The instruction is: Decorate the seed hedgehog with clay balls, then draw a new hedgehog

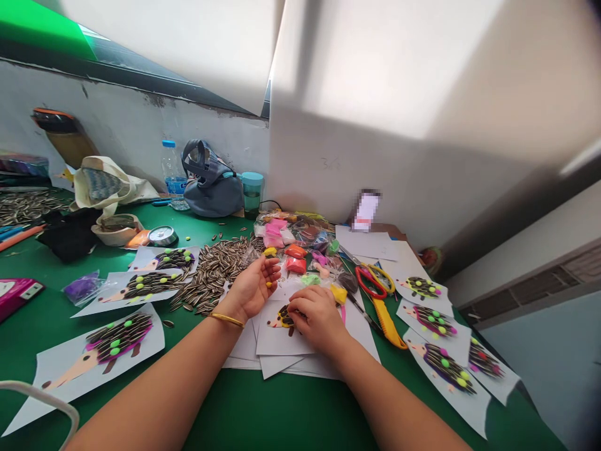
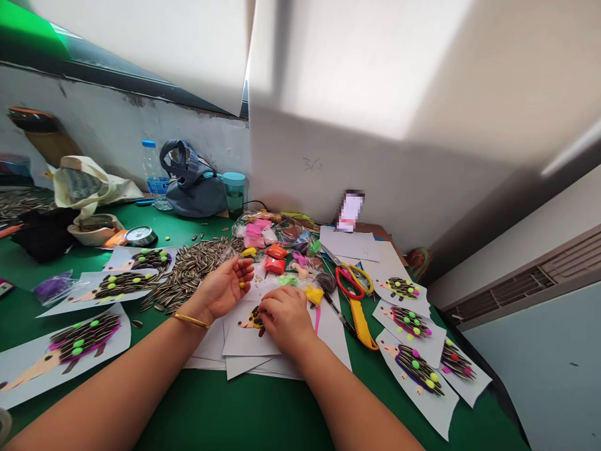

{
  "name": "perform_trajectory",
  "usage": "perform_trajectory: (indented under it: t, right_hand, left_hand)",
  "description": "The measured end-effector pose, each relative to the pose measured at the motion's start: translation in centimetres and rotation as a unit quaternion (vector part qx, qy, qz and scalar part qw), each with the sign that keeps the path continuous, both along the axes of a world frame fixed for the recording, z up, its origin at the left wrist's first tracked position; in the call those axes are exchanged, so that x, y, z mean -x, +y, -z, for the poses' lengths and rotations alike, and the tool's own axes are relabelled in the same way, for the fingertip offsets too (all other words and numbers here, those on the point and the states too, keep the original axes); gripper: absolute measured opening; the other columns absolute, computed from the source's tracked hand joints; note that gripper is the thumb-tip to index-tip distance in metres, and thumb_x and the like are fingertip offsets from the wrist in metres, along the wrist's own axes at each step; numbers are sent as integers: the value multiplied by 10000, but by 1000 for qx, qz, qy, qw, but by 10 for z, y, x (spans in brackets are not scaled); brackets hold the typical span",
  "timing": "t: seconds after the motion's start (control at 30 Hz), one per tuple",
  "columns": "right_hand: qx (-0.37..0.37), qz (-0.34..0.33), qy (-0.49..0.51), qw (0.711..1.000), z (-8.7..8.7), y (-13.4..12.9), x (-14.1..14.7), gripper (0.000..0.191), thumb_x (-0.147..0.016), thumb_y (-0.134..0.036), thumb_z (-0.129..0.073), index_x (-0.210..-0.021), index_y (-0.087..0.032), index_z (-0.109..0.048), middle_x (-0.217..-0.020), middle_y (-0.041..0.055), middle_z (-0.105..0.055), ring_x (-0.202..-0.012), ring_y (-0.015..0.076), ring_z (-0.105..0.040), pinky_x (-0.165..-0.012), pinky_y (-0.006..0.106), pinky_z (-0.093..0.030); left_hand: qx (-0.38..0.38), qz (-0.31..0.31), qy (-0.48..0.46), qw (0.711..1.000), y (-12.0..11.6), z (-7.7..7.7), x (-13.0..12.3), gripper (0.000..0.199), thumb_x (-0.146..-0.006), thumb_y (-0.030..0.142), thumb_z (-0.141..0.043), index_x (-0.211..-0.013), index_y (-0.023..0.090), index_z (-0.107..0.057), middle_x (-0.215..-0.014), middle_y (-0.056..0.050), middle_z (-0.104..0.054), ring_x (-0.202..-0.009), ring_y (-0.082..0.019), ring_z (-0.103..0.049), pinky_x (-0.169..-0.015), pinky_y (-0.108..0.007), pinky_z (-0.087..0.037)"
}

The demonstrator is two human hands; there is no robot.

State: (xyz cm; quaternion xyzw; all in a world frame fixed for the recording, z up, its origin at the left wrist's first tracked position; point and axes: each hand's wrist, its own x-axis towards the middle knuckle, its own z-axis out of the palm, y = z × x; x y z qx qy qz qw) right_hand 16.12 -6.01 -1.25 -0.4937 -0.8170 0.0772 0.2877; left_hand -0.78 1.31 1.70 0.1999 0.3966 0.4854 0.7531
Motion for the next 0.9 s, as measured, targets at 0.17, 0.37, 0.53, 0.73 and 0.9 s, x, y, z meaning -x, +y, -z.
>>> perform_trajectory:
  t: [0.17,0.37,0.53,0.73,0.9]
  right_hand:
    - [-5,-5,-4,1000,-1,0,2,93,-810,-158,-669,-836,-247,-673,-983,-3,-696,-986,198,-539,-878,379,-310]
    - [-8,-11,-17,1000,-1,0,5,100,-829,-156,-642,-845,-246,-683,-974,10,-699,-974,195,-550,-881,375,-314]
    - [-4,-11,-18,1000,-1,0,4,100,-829,-173,-658,-859,-259,-700,-971,12,-691,-978,198,-541,-881,376,-321]
    - [4,1,-17,1000,-2,0,0,64,-818,-224,-691,-864,-266,-705,-938,9,-684,-962,200,-539,-862,371,-325]
    - [8,9,-24,1000,-1,0,-1,132,-807,-199,-688,-918,-268,-683,-937,9,-680,-962,200,-542,-863,361,-328]
  left_hand:
    - [-4,7,-6,1000,1,2,1,307,-954,342,-419,-902,134,-639,-768,-40,-628,-624,-104,-614,-509,-196,-471]
    - [-6,14,-8,1000,2,5,2,306,-952,344,-423,-909,142,-648,-781,-44,-634,-636,-107,-622,-514,-198,-478]
    - [-7,11,-10,1000,2,5,2,297,-948,344,-432,-911,141,-645,-779,-44,-633,-638,-109,-622,-519,-202,-479]
    - [0,1,-1,1000,0,1,1,294,-953,331,-416,-911,137,-633,-774,-42,-629,-625,-106,-615,-510,-196,-468]
    - [4,-4,-2,1000,0,0,0,288,-947,337,-435,-907,135,-636,-776,-46,-632,-612,-103,-611,-506,-198,-467]
